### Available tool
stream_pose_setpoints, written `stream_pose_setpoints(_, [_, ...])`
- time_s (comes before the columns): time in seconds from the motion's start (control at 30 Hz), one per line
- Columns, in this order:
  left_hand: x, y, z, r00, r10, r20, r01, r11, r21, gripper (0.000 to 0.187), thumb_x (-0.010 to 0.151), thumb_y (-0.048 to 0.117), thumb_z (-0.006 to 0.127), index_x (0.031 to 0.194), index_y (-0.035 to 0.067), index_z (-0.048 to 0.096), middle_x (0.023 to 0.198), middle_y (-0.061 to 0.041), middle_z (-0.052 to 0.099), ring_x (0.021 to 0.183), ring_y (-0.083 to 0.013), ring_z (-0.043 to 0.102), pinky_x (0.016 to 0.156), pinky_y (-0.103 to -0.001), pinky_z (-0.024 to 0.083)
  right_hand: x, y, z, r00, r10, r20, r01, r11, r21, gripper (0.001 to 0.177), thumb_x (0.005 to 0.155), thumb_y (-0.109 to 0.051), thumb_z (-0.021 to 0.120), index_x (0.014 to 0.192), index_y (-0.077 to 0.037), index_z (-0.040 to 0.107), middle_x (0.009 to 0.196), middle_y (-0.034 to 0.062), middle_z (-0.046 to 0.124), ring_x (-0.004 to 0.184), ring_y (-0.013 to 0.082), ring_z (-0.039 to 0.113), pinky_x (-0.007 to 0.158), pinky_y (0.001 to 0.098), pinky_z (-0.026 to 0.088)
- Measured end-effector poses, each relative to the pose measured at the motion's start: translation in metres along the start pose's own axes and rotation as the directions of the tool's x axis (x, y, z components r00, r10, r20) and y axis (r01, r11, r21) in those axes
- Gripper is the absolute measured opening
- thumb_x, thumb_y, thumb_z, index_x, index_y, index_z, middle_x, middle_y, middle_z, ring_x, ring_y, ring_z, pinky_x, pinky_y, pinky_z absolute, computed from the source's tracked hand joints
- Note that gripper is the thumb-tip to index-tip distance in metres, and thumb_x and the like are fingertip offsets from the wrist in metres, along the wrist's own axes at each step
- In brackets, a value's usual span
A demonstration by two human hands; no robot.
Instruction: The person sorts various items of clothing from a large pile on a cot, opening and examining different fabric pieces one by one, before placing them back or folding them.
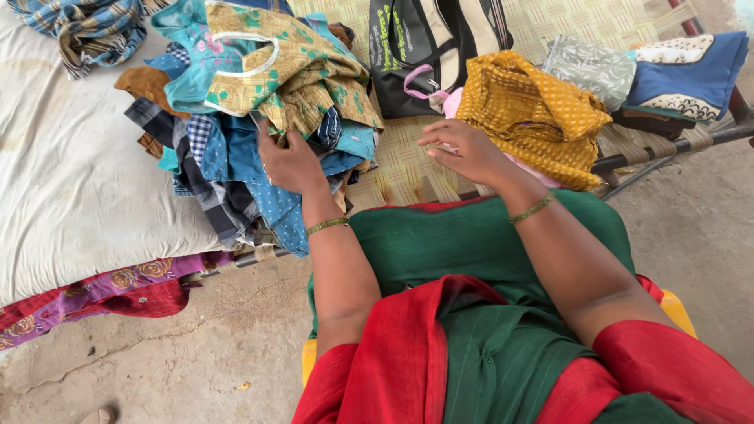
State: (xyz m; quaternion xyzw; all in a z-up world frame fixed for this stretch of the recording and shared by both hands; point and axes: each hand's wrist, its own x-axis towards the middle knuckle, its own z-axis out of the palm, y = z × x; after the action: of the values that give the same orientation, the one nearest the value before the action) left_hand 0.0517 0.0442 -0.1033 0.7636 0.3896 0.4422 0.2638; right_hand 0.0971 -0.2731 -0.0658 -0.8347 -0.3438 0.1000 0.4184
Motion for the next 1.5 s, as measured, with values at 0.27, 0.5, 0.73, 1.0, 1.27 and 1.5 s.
stream_pose_setpoints(0.27, [-0.056, 0.042, 0.035, 0.875, 0.29, 0.388, 0.166, 0.572, -0.803, 0.027, 0.084, 0.015, 0.083, 0.102, 0.004, 0.065, 0.144, -0.011, 0.057, 0.121, -0.0246, 0.062, 0.098, -0.037, 0.056, 0.005, 0.001, 0.008, 0.988, 0.151, 0.033, -0.137, 0.76, 0.636, 0.064, 0.096, -0.043, 0.065, 0.148, -0.011, 0.047, 0.144, 0.0043, 0.057, 0.123, 0.0205, 0.061, 0.1, 0.0396, 0.05])
stream_pose_setpoints(0.5, [-0.129, 0.053, 0.046, 0.237, 0.784, 0.573, 0.43, 0.444, -0.786, 0.012, 0.097, 0.008, 0.067, 0.098, -0.003, 0.073, 0.148, -0.022, 0.052, 0.141, -0.0314, 0.04, 0.109, -0.043, 0.038, 0.01, 0.02, -0.005, 0.899, 0.432, 0.069, -0.235, 0.343, 0.909, 0.067, 0.089, -0.01, 0.077, 0.148, -0.003, 0.048, 0.133, 0.0126, 0.062, 0.112, 0.0177, 0.067, 0.09, 0.0338, 0.059])
stream_pose_setpoints(0.73, [-0.094, 0.011, 0.073, 0.233, -0.073, 0.97, 0.306, 0.952, -0.002, 0.073, 0.104, 0.062, 0.04, 0.1, -0.003, 0.074, 0.098, -0.019, 0.076, 0.085, -0.0232, 0.072, 0.08, -0.035, 0.053, 0.015, 0.015, 0.011, 0.903, 0.43, 0.023, -0.156, 0.277, 0.948, 0.065, 0.082, 0.01, 0.057, 0.146, 0.0, 0.055, 0.134, 0.0096, 0.067, 0.104, 0.0148, 0.072, 0.09, 0.0297, 0.062])
stream_pose_setpoints(1.0, [-0.084, 0.004, 0.079, 0.39, -0.032, 0.92, 0.847, 0.405, -0.345, 0.056, 0.1, 0.04, 0.056, 0.137, -0.001, 0.059, 0.128, -0.014, 0.069, 0.11, -0.0255, 0.068, 0.097, -0.04, 0.053, -0.004, -0.012, 0.018, 0.886, -0.144, 0.442, 0.035, 0.969, 0.245, 0.046, 0.087, -0.01, 0.069, 0.132, -0.011, 0.067, 0.128, 0.0096, 0.07, 0.119, 0.0242, 0.066, 0.102, 0.0399, 0.049])
stream_pose_setpoints(1.27, [-0.057, -0.005, 0.057, 0.617, 0.108, 0.779, 0.663, 0.462, -0.589, 0.047, 0.102, 0.026, 0.054, 0.141, 0.001, 0.059, 0.132, -0.016, 0.066, 0.12, -0.0307, 0.065, 0.105, -0.044, 0.051, 0.004, 0.015, 0.007, 0.952, 0.281, 0.124, -0.284, 0.959, 0.002, 0.053, 0.097, -0.047, 0.067, 0.137, -0.012, 0.065, 0.118, 0.0121, 0.073, 0.112, 0.0229, 0.069, 0.1, 0.0374, 0.052])
stream_pose_setpoints(1.5, [-0.051, 0.027, 0.008, 0.286, 0.444, 0.849, 0.957, -0.171, -0.233, 0.065, 0.094, 0.033, 0.055, 0.152, 0.004, 0.048, 0.149, -0.018, 0.057, 0.136, -0.0378, 0.056, 0.119, -0.053, 0.043, 0.013, 0.057, -0.001, 0.914, 0.405, -0.029, -0.27, 0.66, 0.702, 0.078, 0.096, -0.059, 0.065, 0.141, 0.003, 0.058, 0.14, 0.0154, 0.064, 0.132, 0.0226, 0.056, 0.109, 0.035, 0.043])
